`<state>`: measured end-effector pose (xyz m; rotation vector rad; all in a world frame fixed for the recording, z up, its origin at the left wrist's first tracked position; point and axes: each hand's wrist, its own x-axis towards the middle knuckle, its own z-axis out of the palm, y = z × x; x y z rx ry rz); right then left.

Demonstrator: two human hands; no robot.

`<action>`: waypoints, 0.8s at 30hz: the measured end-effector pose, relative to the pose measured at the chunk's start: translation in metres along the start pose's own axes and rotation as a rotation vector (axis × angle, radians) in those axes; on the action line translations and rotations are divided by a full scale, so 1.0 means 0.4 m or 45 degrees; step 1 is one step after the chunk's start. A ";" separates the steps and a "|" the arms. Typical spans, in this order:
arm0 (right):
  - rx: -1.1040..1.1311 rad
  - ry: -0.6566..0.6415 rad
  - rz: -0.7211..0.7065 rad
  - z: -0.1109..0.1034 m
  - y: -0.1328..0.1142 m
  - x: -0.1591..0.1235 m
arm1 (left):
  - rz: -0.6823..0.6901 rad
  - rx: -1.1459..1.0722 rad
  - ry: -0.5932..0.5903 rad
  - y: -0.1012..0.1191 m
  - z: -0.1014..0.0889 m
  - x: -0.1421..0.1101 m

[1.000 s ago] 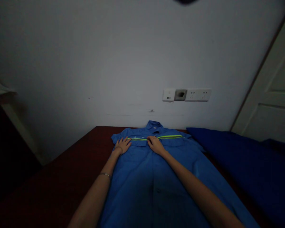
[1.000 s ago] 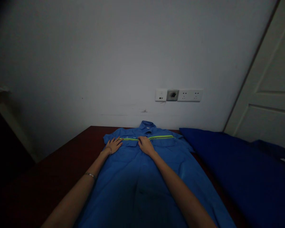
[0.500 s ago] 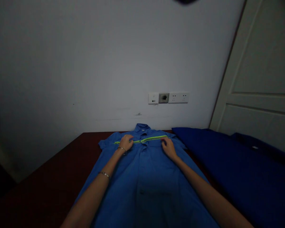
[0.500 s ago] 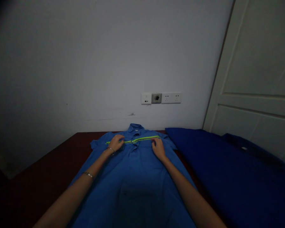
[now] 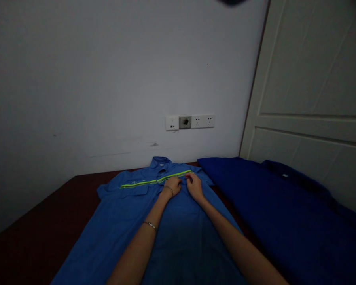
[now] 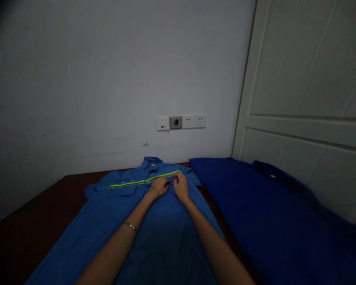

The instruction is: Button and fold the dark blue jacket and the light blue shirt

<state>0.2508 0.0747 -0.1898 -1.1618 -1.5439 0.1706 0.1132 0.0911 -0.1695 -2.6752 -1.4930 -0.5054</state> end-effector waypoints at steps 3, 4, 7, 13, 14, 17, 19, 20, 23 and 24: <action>0.001 -0.008 -0.022 -0.002 -0.003 -0.003 | 0.023 -0.043 0.044 -0.011 0.005 -0.013; -0.001 -0.019 -0.033 -0.004 -0.004 -0.005 | 0.021 -0.047 0.044 -0.012 0.006 -0.016; -0.018 -0.070 -0.077 -0.011 -0.012 -0.014 | 0.018 -0.022 0.032 -0.006 0.007 -0.022; -0.030 -0.125 -0.169 -0.027 -0.040 -0.036 | -0.038 -0.078 0.017 -0.004 -0.001 -0.014; -0.022 -0.123 -0.180 -0.030 -0.047 -0.035 | -0.056 -0.122 0.017 -0.008 -0.003 -0.009; 0.015 -0.104 -0.174 -0.041 -0.068 -0.018 | -0.127 -0.279 0.015 -0.026 -0.005 0.014; 0.040 -0.084 -0.126 -0.050 -0.082 0.003 | -0.195 -0.364 0.023 -0.039 -0.004 0.033; 0.049 -0.074 -0.100 -0.056 -0.087 0.014 | -0.230 -0.395 0.022 -0.045 -0.004 0.043; 0.007 -0.098 -0.093 -0.071 -0.091 0.040 | -0.276 -0.456 -0.020 -0.061 -0.006 0.071; -0.043 -0.133 -0.112 -0.075 -0.088 0.046 | -0.269 -0.469 -0.043 -0.065 -0.009 0.078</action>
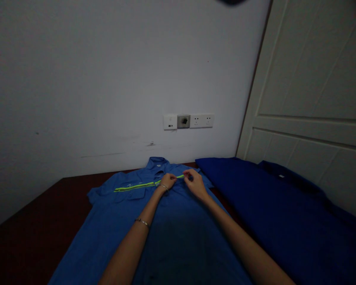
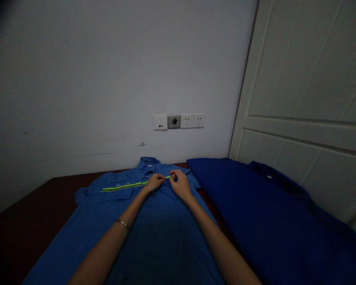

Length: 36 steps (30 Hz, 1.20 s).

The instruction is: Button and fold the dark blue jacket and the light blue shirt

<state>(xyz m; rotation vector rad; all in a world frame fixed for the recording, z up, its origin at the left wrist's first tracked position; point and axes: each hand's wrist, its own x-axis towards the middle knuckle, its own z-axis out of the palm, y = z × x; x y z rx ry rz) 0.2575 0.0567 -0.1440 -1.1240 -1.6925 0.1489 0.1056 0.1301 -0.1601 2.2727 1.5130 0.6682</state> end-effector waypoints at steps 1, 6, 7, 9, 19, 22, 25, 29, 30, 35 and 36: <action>-0.064 -0.050 -0.020 -0.003 0.005 0.005 | 0.014 -0.008 -0.026 -0.001 -0.004 0.006; -0.282 -0.404 -0.014 0.003 0.054 0.042 | 0.188 -0.008 -0.134 -0.004 -0.030 0.019; -0.261 -0.484 0.013 0.008 0.065 0.054 | 0.224 -0.003 -0.146 -0.005 -0.034 0.020; -0.188 -0.623 0.082 0.018 0.087 0.078 | 0.280 0.000 -0.155 -0.005 -0.041 0.023; 0.084 -0.680 0.216 0.057 0.156 0.109 | 0.333 0.012 0.343 0.040 -0.050 0.010; 0.151 -0.654 0.266 0.062 0.165 0.106 | 0.315 -0.047 0.470 0.064 -0.035 -0.020; 0.181 -0.665 0.303 0.065 0.171 0.107 | 0.243 -0.081 0.290 0.071 -0.011 -0.051; 0.249 -0.655 0.347 0.072 0.180 0.103 | 0.083 0.061 0.081 0.059 0.015 -0.082; 0.268 -0.646 0.365 0.074 0.182 0.101 | 0.057 0.103 0.064 0.057 0.019 -0.087; 0.306 -0.606 0.352 0.078 0.182 0.096 | 0.024 0.210 0.097 0.062 0.024 -0.099; 0.297 -0.600 0.330 0.076 0.180 0.097 | 0.038 0.221 0.168 0.064 0.019 -0.098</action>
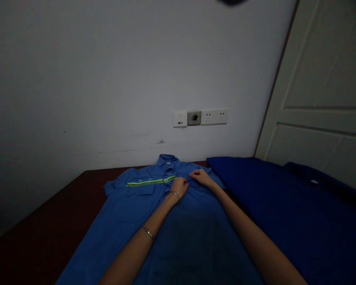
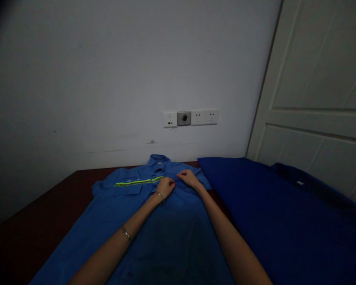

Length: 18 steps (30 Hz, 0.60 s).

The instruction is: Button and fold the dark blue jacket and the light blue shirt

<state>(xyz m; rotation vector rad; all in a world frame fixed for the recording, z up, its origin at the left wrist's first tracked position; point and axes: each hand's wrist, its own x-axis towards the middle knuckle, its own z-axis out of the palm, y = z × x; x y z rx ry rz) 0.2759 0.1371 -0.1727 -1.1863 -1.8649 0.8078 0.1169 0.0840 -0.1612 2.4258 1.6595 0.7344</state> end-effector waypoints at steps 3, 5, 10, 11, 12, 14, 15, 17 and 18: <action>-0.068 0.007 -0.064 -0.006 -0.012 -0.002 | 0.129 0.056 0.267 -0.003 -0.019 0.018; -0.111 0.000 -0.103 -0.008 -0.019 -0.004 | 0.225 0.105 0.300 -0.012 -0.027 0.039; -0.199 0.010 -0.097 -0.008 -0.031 -0.014 | 0.118 -0.031 0.021 -0.040 -0.023 0.101; -0.231 0.022 -0.086 -0.012 -0.037 -0.017 | 0.096 -0.111 -0.018 -0.044 -0.020 0.111; -0.279 0.033 -0.081 -0.018 -0.046 -0.021 | 0.083 -0.193 -0.038 -0.049 -0.018 0.119; -0.442 0.064 -0.094 -0.041 -0.075 -0.029 | 0.069 -0.331 -0.014 -0.056 -0.015 0.132; -0.549 0.077 -0.113 -0.055 -0.095 -0.034 | 0.054 -0.382 0.019 -0.060 -0.013 0.136; -0.745 0.068 -0.159 -0.083 -0.140 -0.046 | -0.003 -0.464 0.092 -0.066 -0.007 0.144; -0.810 0.038 -0.173 -0.093 -0.162 -0.052 | -0.041 -0.500 0.119 -0.069 -0.003 0.147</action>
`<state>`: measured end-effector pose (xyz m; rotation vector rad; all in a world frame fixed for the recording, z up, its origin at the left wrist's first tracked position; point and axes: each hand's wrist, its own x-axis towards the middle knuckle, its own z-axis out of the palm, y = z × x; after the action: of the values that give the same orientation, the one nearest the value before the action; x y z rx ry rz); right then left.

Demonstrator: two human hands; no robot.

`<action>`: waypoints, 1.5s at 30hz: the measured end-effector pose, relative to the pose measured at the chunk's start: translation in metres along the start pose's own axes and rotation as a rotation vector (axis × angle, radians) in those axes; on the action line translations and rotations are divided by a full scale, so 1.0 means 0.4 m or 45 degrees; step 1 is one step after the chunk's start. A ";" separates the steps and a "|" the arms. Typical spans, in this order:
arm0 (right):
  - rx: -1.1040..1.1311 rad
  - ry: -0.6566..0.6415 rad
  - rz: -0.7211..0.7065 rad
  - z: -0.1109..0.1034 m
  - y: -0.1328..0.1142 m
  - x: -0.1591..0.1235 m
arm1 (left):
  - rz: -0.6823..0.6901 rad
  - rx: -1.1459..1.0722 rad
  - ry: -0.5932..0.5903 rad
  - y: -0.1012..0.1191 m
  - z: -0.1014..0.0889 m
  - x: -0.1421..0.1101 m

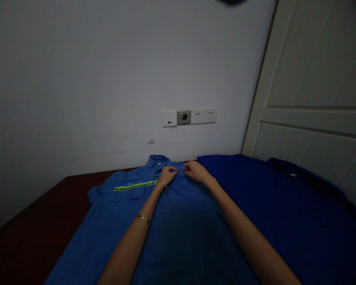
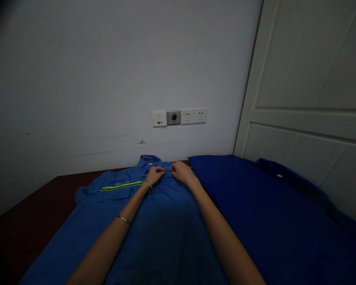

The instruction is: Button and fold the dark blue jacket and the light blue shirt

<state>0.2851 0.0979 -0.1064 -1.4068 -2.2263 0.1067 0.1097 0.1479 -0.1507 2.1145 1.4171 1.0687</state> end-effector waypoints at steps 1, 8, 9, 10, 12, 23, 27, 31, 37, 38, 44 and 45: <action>-0.043 -0.041 -0.018 -0.016 -0.013 -0.004 | -0.039 -0.038 0.028 -0.004 0.004 0.003; -0.332 -0.221 -0.144 0.052 -0.053 -0.042 | -0.161 -0.209 0.078 -0.023 0.023 0.014; -0.366 -0.225 -0.176 0.069 -0.050 -0.050 | -0.160 -0.221 0.076 -0.024 0.024 0.014; -0.396 -0.226 -0.204 0.083 -0.046 -0.056 | -0.158 -0.233 0.075 -0.023 0.025 0.013; -0.453 -0.213 -0.250 0.099 -0.040 -0.067 | -0.154 -0.256 0.072 -0.022 0.025 0.011; -0.574 -0.130 -0.324 0.130 -0.032 -0.067 | -0.172 -0.346 0.048 -0.027 0.014 0.008; -0.563 -0.116 -0.284 0.138 -0.031 -0.066 | -0.174 -0.385 0.034 -0.030 0.014 0.005; -0.552 -0.110 -0.222 0.138 -0.036 -0.067 | -0.156 -0.413 -0.012 -0.033 0.011 -0.001; -0.476 -0.084 -0.209 0.138 -0.030 -0.070 | -0.065 -0.352 -0.144 -0.032 -0.003 -0.010; -0.439 -0.056 -0.197 0.137 -0.030 -0.070 | -0.047 -0.337 -0.154 -0.031 -0.005 -0.011; -0.250 0.072 -0.015 0.132 -0.050 -0.071 | -0.042 -0.360 -0.177 -0.026 -0.010 -0.010; -0.253 0.078 0.022 0.132 -0.056 -0.071 | -0.046 -0.369 -0.187 -0.026 -0.010 -0.010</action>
<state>0.2523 0.0733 -0.1557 -1.5109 -2.2240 -0.1546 0.0993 0.1484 -0.1564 1.9102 1.1516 1.0144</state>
